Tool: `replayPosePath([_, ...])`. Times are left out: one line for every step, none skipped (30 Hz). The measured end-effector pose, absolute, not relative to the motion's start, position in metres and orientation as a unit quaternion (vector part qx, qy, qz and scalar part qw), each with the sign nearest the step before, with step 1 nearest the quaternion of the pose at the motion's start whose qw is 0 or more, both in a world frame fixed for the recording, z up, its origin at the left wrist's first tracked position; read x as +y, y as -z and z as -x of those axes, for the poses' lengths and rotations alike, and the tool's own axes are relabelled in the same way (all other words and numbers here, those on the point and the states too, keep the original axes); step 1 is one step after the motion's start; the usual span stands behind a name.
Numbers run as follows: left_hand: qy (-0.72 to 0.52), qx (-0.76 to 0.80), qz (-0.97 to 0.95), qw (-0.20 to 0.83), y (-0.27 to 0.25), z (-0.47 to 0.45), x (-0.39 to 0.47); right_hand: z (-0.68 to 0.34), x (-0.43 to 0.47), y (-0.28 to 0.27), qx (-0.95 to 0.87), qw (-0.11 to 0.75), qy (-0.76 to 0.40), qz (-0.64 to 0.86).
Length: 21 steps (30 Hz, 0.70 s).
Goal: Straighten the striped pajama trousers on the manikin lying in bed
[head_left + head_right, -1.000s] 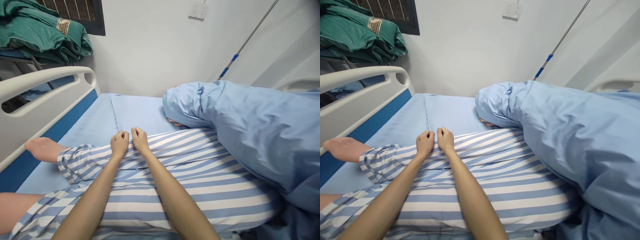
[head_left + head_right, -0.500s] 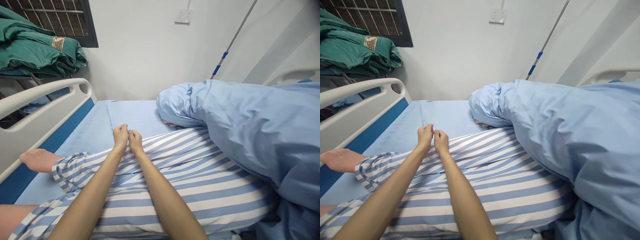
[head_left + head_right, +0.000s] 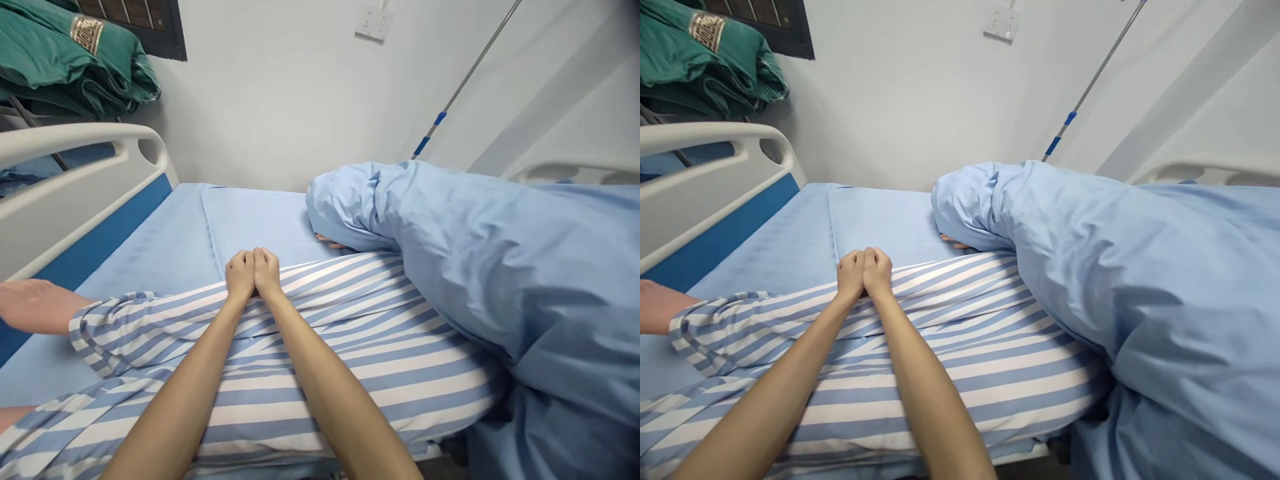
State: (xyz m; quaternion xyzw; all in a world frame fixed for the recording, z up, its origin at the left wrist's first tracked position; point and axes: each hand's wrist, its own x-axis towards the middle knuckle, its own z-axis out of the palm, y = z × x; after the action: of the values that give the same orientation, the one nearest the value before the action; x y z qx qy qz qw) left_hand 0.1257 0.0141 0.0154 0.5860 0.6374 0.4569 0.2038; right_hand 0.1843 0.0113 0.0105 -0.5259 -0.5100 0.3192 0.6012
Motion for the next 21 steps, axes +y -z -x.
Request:
replayPosePath([-0.454,0.639,-0.586,0.204,-0.015,-0.125,0.014,-0.186,0.011,-0.013,-0.519,0.587,-0.313,0.536])
replayPosePath([-0.45,0.641,-0.587,0.203,-0.014,-0.125,0.014,-0.189,0.011,-0.016,-0.537,0.568,-0.3,0.547])
replayPosePath([-0.446,0.642,-0.59,0.203,-0.014,-0.125,0.014,-0.193,0.01,-0.021,-0.566,0.544,-0.276,0.555])
replayPosePath([-0.441,0.642,-0.593,0.203,-0.013,-0.125,0.013,-0.199,0.01,-0.026,-0.605,0.515,-0.246,0.555])
replayPosePath([-0.434,0.64,-0.6,0.204,-0.013,-0.125,0.012,-0.205,0.009,-0.032,-0.647,0.486,-0.212,0.549])
replayPosePath([-0.426,0.638,-0.608,0.203,-0.012,-0.126,0.012,-0.211,0.009,-0.038,-0.684,0.46,-0.181,0.536])
replayPosePath([-0.416,0.638,-0.616,0.201,-0.012,-0.126,0.011,-0.218,0.009,-0.042,-0.709,0.443,-0.158,0.525])
replayPosePath([-0.407,0.64,-0.621,0.196,-0.012,-0.127,0.01,-0.223,0.009,-0.044,-0.719,0.439,-0.142,0.52])
replayPosePath([-0.399,0.644,-0.625,0.19,-0.012,-0.128,0.01,-0.228,0.009,-0.045,-0.715,0.443,-0.135,0.524])
replayPosePath([-0.393,0.649,-0.626,0.182,-0.012,-0.129,0.01,-0.231,0.01,-0.043,-0.705,0.449,-0.133,0.533])
replayPosePath([-0.389,0.652,-0.626,0.175,-0.012,-0.13,0.009,-0.233,0.01,-0.038,-0.694,0.452,-0.135,0.544])
replayPosePath([-0.389,0.655,-0.626,0.169,-0.012,-0.13,0.009,-0.234,0.011,-0.033,-0.686,0.448,-0.141,0.555])
replayPosePath([-0.39,0.655,-0.625,0.166,-0.012,-0.131,0.01,-0.233,0.012,-0.026,-0.685,0.439,-0.148,0.562])
replayPosePath([-0.391,0.656,-0.625,0.163,-0.012,-0.131,0.01,-0.233,0.013,-0.02,-0.685,0.431,-0.154,0.566])
replayPosePath([-0.393,0.655,-0.625,0.16,-0.012,-0.132,0.01,-0.232,0.014,-0.016,-0.687,0.426,-0.157,0.567])
replayPosePath([-0.395,0.654,-0.625,0.158,-0.012,-0.132,0.01,-0.231,0.014,-0.012,-0.687,0.427,-0.158,0.566])
replayPosePath([-0.397,0.652,-0.627,0.157,-0.012,-0.132,0.01,-0.231,0.014,-0.01,-0.685,0.431,-0.158,0.566])
replayPosePath([-0.398,0.648,-0.63,0.157,-0.012,-0.132,0.009,-0.231,0.014,-0.009,-0.682,0.436,-0.158,0.565])
replayPosePath([-0.401,0.644,-0.632,0.158,-0.011,-0.132,0.009,-0.231,0.014,-0.01,-0.679,0.441,-0.159,0.565])
replayPosePath([-0.404,0.641,-0.633,0.159,-0.011,-0.131,0.009,-0.232,0.014,-0.011,-0.676,0.446,-0.162,0.564])
replayPosePath([-0.407,0.638,-0.634,0.16,-0.011,-0.131,0.008,-0.232,0.013,-0.012,-0.672,0.452,-0.168,0.562])
